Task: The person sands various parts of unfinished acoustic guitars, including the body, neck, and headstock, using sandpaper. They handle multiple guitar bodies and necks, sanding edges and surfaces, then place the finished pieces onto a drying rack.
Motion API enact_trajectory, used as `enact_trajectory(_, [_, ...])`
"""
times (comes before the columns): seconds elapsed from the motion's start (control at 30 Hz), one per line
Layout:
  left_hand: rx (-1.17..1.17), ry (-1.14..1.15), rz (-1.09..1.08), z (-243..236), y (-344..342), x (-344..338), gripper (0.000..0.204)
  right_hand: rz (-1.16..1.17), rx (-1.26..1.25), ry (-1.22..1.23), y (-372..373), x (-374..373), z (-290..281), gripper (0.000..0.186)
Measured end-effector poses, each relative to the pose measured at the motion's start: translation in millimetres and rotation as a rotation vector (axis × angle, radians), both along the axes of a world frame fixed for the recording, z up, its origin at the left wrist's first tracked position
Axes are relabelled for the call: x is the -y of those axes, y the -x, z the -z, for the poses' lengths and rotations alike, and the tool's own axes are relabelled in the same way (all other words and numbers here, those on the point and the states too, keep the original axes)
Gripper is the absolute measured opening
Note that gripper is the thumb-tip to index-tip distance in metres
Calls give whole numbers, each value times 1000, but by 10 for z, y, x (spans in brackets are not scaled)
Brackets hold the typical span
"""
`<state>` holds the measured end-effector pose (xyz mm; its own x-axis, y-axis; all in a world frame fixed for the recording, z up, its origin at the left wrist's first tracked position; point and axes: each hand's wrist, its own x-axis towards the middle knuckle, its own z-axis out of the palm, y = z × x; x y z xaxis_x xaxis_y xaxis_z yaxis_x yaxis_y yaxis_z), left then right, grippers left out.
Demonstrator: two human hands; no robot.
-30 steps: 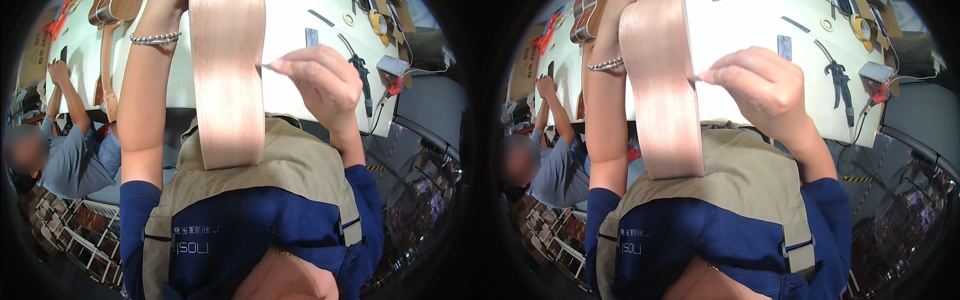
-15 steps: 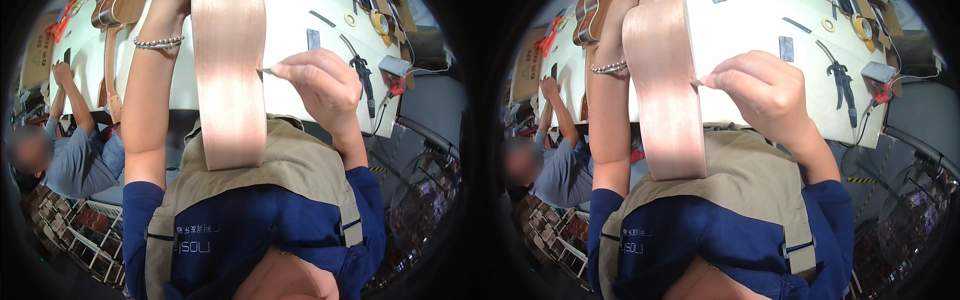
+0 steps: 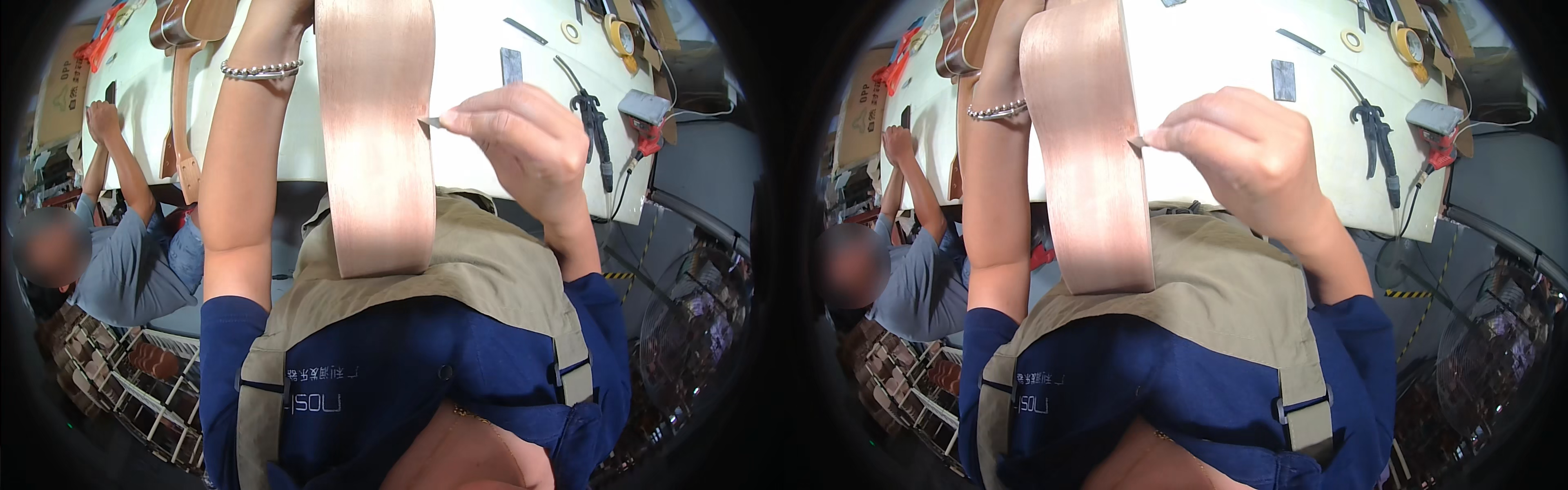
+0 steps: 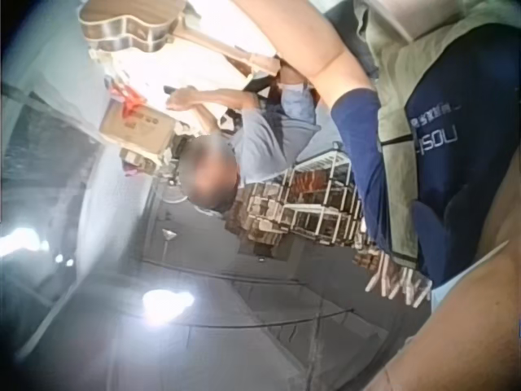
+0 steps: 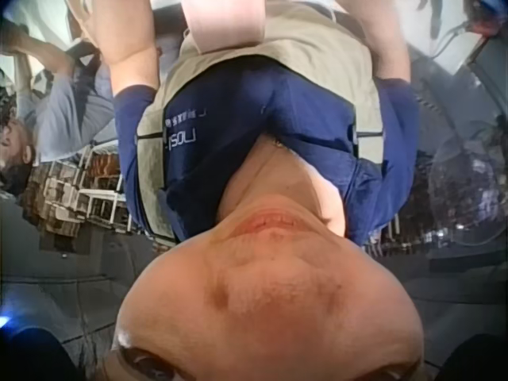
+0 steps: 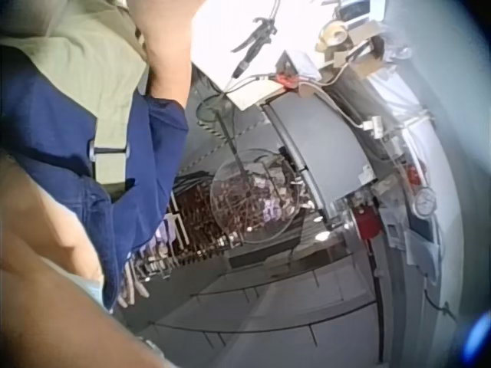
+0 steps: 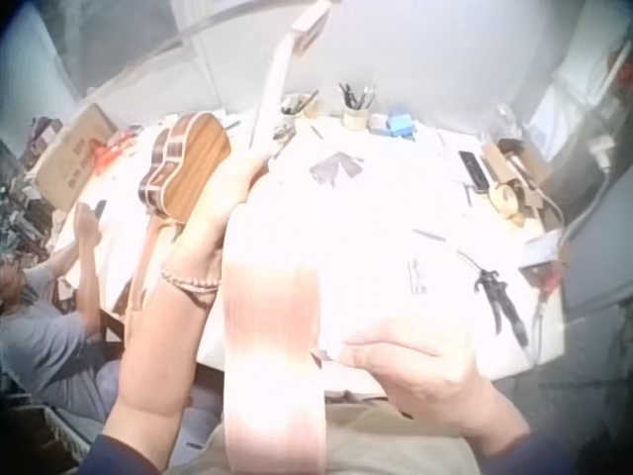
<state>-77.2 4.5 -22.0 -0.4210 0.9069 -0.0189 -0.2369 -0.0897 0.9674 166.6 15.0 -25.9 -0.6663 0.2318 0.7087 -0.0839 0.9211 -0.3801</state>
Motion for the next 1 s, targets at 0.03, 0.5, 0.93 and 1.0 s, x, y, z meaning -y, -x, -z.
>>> enact_trajectory(0.03, [27, 4, -5, -50, -46, -1, 18, 14, -30, -33, 35, -40, -2, 11])
enact_trajectory(0.5, [106, 4, 38, -75, -68, 36, 17, -12, 48, 61, -14, 38, -18, 14])
enact_trajectory(0.93, [-25, -58, -26, -19, -6, 31, 19, 178, 212, 459, -29, 155, 10, 15])
enact_trajectory(1.0, [-46, -70, -26, -21, -2, 29, 19, 117, 303, 119, 5, 106, 21, 13])
